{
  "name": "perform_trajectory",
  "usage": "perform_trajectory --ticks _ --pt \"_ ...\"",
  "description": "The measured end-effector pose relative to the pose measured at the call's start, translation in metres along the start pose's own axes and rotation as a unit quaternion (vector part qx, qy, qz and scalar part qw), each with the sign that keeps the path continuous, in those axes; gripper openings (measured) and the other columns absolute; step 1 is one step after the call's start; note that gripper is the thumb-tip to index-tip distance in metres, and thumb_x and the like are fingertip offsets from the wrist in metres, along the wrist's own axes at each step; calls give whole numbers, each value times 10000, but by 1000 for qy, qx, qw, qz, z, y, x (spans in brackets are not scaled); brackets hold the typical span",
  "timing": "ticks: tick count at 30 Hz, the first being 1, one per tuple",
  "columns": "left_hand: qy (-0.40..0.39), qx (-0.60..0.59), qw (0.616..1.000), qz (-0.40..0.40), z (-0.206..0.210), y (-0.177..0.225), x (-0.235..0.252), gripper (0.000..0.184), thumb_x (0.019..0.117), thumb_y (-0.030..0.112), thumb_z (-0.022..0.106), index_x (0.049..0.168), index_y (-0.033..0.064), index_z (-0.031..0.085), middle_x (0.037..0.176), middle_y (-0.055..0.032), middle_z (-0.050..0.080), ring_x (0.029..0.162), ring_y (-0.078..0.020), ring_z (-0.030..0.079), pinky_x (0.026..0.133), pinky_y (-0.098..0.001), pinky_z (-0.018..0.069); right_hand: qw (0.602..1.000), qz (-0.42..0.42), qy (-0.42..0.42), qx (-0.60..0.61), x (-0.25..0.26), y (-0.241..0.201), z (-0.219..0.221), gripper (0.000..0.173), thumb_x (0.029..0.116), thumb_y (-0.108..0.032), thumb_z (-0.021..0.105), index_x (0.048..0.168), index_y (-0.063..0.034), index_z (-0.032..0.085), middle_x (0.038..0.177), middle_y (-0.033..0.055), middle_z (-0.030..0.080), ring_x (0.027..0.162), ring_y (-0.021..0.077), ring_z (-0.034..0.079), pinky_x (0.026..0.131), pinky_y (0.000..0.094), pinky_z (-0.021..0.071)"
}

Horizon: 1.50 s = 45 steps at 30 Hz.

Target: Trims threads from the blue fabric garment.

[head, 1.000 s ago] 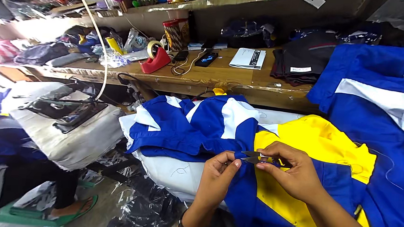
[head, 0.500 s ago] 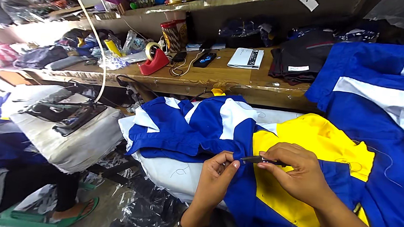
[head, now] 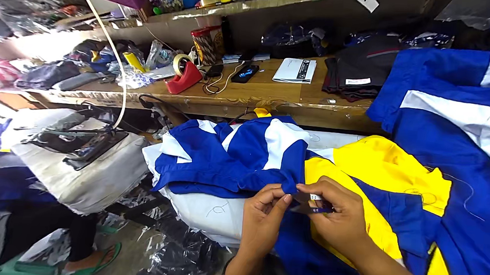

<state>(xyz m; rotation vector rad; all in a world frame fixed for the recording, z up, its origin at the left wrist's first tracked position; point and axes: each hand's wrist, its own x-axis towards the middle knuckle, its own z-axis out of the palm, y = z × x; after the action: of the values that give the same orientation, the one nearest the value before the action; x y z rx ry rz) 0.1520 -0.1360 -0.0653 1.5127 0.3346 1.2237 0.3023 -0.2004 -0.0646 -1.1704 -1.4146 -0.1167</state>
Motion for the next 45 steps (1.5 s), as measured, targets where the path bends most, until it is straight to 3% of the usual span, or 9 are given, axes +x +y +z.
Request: perform_trajectory --ticks 3,7,11,16,26,30,35,40,45 --pt "21 166 980 104 1 -6 -2 126 933 82 659 873 12 745 966 -35 728 952 -62 659 861 -223 535 1000 20 20 14 -3 -9 5 125 929 -134 662 875 -29 703 721 2 632 642 -9 539 595 129 421" --pt "3 143 986 85 -1 -6 -2 118 946 56 636 888 -9 716 982 -37 713 907 -32 635 797 -188 518 921 267 -64 276 9 -19 -11 53 910 -71 672 887 -115 655 648 -137 536 539 -74 453 501 94 363" --pt "-16 6 1000 5 -7 -4 1 124 975 -3 568 943 -25 685 1022 -33 693 872 -15 635 749 -169 535 972 168 -76 148 7 -3 -29 381 873 -256 776 1153 -38 636 875 -68 638 745 -37 592 648 106 506" --pt "-30 -49 997 -41 -11 -1 4 157 1003 16 539 991 20 696 960 20 687 834 -6 625 743 -178 528 998 33 -40 -44 2 12 -40 318 893 -386 772 1035 -102 779 940 -21 706 836 -6 611 721 157 489" --pt "-44 -42 997 -42 -13 3 3 152 995 5 545 978 14 696 980 12 691 864 -11 632 758 -179 528 992 -40 -34 -113 6 10 -38 267 936 -377 729 1029 -136 799 947 17 745 852 74 649 749 267 465" --pt "-50 -35 998 -34 -14 3 3 147 994 4 547 973 7 693 984 6 687 854 -6 624 744 -171 521 995 -29 -49 -76 7 13 -36 264 930 -376 738 1022 -134 793 937 -5 737 843 42 640 749 246 472" --pt "-55 -41 997 -32 -15 3 3 142 998 15 554 982 13 695 999 11 691 871 -3 630 757 -172 526 995 31 -79 53 8 19 -32 248 892 -301 786 983 -71 770 918 -21 703 827 -42 613 704 95 498" --pt "-60 -25 997 -35 -16 5 4 144 1000 15 550 981 5 693 986 10 688 863 -6 629 761 -175 527 997 -12 -74 -25 10 20 -34 265 931 -386 738 1002 -135 785 932 -25 732 849 20 637 774 251 478" --pt "-49 -32 998 -16 -14 6 3 124 994 29 579 974 11 700 1027 4 695 907 -13 640 789 -184 541 975 113 -116 150 11 18 -31 234 874 -258 803 978 -57 747 915 -39 695 767 -46 588 629 89 466"
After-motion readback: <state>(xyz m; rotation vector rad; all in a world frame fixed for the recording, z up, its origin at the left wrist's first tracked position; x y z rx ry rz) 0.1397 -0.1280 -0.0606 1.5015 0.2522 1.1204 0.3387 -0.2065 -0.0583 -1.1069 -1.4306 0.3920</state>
